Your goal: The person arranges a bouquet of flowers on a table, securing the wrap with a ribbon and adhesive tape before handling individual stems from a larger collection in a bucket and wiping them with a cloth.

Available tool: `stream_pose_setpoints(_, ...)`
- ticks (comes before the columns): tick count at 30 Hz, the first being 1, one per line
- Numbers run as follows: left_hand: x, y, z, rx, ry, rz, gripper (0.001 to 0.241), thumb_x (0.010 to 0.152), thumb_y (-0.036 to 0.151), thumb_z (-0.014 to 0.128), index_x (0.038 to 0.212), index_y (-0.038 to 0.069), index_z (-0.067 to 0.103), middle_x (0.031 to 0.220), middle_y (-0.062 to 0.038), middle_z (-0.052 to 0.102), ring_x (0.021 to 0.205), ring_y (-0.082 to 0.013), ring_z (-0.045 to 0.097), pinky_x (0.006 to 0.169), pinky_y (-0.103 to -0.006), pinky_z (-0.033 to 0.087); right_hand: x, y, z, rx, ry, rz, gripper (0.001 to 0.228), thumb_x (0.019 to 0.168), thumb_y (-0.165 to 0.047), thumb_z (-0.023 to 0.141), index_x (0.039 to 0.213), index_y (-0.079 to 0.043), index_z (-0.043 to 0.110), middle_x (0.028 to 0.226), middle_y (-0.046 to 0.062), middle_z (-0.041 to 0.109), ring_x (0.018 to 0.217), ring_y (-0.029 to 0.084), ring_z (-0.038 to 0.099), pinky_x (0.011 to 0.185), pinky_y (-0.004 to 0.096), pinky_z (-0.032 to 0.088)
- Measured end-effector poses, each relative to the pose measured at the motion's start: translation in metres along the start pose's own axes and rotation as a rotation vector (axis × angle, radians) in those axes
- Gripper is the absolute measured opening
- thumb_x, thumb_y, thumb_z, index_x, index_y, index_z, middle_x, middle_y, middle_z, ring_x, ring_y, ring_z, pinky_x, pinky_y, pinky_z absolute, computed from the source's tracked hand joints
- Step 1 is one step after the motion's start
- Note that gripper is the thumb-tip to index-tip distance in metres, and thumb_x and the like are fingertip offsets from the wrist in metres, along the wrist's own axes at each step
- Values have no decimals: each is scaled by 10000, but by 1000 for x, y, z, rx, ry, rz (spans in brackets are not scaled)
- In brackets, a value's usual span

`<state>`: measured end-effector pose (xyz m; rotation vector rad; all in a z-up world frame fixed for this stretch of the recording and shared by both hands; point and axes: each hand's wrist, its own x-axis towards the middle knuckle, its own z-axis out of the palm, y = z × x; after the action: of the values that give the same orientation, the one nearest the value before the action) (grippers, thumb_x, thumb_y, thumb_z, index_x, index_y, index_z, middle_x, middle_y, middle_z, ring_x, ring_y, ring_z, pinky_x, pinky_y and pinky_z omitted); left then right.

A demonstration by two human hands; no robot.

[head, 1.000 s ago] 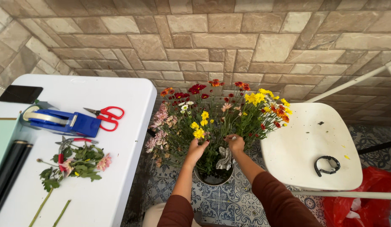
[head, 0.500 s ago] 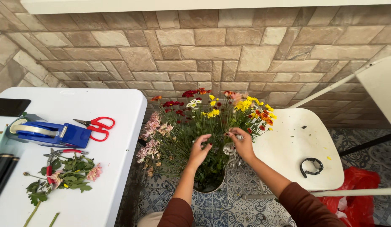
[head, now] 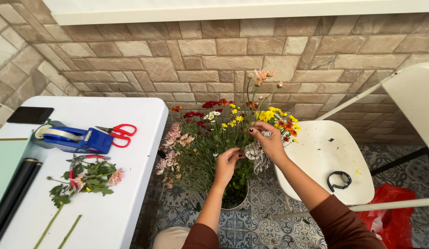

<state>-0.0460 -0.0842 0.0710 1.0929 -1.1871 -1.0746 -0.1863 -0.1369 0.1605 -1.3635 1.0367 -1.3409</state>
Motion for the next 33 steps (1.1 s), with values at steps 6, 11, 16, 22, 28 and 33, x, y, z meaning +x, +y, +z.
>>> stream_pose_setpoints(6,-15,19,-3,-115,91,-4,191,882,-17,519,1031,-14,638,872,-178,685,742,-175,657,701,-255,517,-6,5,-15,79,113,215,253,938,-234,511,1031,-14,595,853,165,644,524,134,555,384,215,507)
stream_pose_setpoints(11,-24,27,-7,-145,104,-17,185,885,25,514,984,20,670,847,-150,692,723,-174,667,667,-252,545,16,119,-62,617,435,665,510,980,-348,244,1052,49,557,937,169,648,797,170,670,733,359,571)
stream_pose_setpoints(16,-27,32,-3,-198,115,-5,189,894,37,511,1020,11,649,864,-158,685,722,-173,661,664,-252,549,3,94,-46,656,474,696,525,954,-412,245,1161,18,463,1083,176,572,929,216,616,826,429,508)
stream_pose_setpoints(22,-21,58,5,-83,202,102,176,876,44,576,1028,19,661,875,-128,672,789,-141,624,667,-270,533,-46,-25,14,637,441,739,634,914,-524,244,1278,-10,323,1199,218,504,1032,287,578,910,509,454)
stream_pose_setpoints(28,-9,45,4,48,240,212,151,825,136,668,970,149,710,786,6,623,788,-45,519,766,-229,445,-94,-99,61,115,83,563,773,881,-632,115,1250,-30,430,1195,246,435,1112,366,416,936,481,341)
stream_pose_setpoints(33,-14,52,12,104,225,257,149,786,111,695,932,134,714,739,-22,613,754,-84,492,795,-247,409,-73,-8,49,-76,22,172,648,973,-503,134,969,-55,601,962,155,558,942,281,547,855,417,418)
